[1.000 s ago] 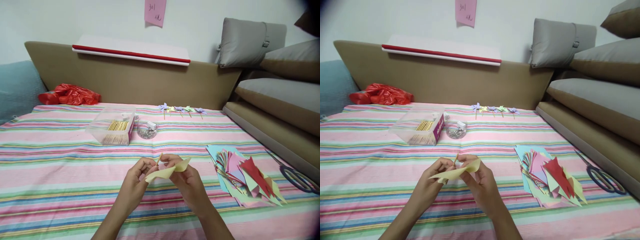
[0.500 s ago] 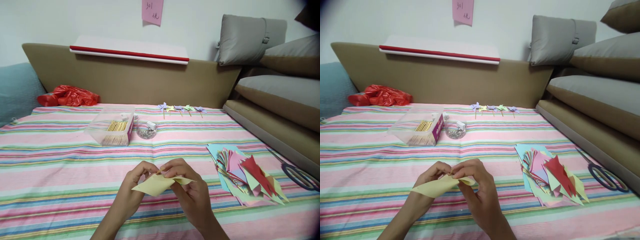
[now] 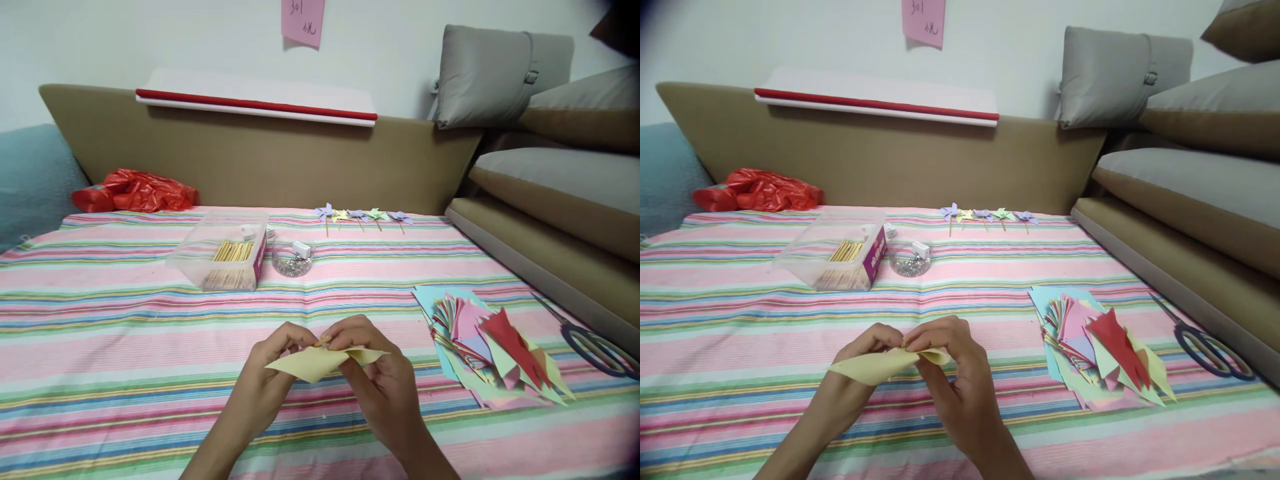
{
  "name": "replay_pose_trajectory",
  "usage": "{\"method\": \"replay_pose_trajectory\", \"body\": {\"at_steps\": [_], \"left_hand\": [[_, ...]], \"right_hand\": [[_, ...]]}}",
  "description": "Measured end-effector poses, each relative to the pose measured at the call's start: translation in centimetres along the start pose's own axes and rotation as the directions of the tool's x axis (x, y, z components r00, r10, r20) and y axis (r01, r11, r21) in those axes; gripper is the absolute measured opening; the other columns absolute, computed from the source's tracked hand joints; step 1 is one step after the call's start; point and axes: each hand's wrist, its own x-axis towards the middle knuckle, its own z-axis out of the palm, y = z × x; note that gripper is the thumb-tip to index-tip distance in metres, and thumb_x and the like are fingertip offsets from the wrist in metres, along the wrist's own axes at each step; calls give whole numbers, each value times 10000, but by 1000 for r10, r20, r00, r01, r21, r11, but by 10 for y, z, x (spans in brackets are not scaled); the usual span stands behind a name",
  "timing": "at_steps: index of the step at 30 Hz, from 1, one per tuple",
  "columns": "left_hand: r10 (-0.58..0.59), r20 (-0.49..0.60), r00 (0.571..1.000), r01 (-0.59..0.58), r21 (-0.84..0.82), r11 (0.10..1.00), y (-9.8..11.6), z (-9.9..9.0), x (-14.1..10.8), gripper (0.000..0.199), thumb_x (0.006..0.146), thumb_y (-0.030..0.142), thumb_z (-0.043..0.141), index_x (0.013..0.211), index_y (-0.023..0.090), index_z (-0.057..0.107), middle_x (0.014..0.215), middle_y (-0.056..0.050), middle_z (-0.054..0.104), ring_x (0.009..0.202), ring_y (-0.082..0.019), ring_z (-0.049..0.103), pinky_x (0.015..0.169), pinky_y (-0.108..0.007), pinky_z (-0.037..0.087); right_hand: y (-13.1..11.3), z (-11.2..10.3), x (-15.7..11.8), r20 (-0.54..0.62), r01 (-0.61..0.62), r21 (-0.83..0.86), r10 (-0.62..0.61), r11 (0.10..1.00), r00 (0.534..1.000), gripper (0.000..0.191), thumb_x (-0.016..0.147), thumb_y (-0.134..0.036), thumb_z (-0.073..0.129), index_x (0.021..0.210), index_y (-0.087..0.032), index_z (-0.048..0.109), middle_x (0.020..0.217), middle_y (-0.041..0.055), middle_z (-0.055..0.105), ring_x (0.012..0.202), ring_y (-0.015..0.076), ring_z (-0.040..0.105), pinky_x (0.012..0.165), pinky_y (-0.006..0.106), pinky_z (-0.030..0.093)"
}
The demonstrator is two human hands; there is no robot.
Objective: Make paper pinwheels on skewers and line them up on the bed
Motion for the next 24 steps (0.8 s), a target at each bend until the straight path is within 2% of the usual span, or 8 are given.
{"method": "replay_pose_trajectory", "body": {"at_steps": [9,15,19,24], "left_hand": [[14,-14,1000,-14,38,999,3,0,0,83,969,286,541,963,239,608,808,2,578,691,-148,490,620,-250,376],[92,18,996,-94,142,985,3,-3,-1,111,972,238,504,1020,247,604,914,-34,605,811,-188,562,683,-272,424],[159,12,987,-157,240,958,5,-6,-2,124,974,211,494,1011,265,600,899,-23,591,757,-174,543,635,-263,403],[288,2,958,-265,400,877,9,-9,-5,206,932,118,512,1026,279,599,871,-21,598,760,-185,543,641,-278,397]], "right_hand": [[0,0,0,-13,-3,-12,3,1000,1000,114,940,-209,586,981,-273,671,993,54,688,978,229,634,873,390,480],[4,3,-2,-32,-57,99,61,993,998,98,953,-223,573,986,-277,647,994,48,663,987,223,634,862,380,494],[5,5,-2,-9,-91,187,95,978,995,107,965,-210,553,1002,-269,634,1045,63,681,1021,231,641,870,384,501],[-2,8,-6,-19,-65,163,69,984,997,111,953,-207,575,987,-279,653,1036,60,701,1000,229,655,854,378,504]]}}
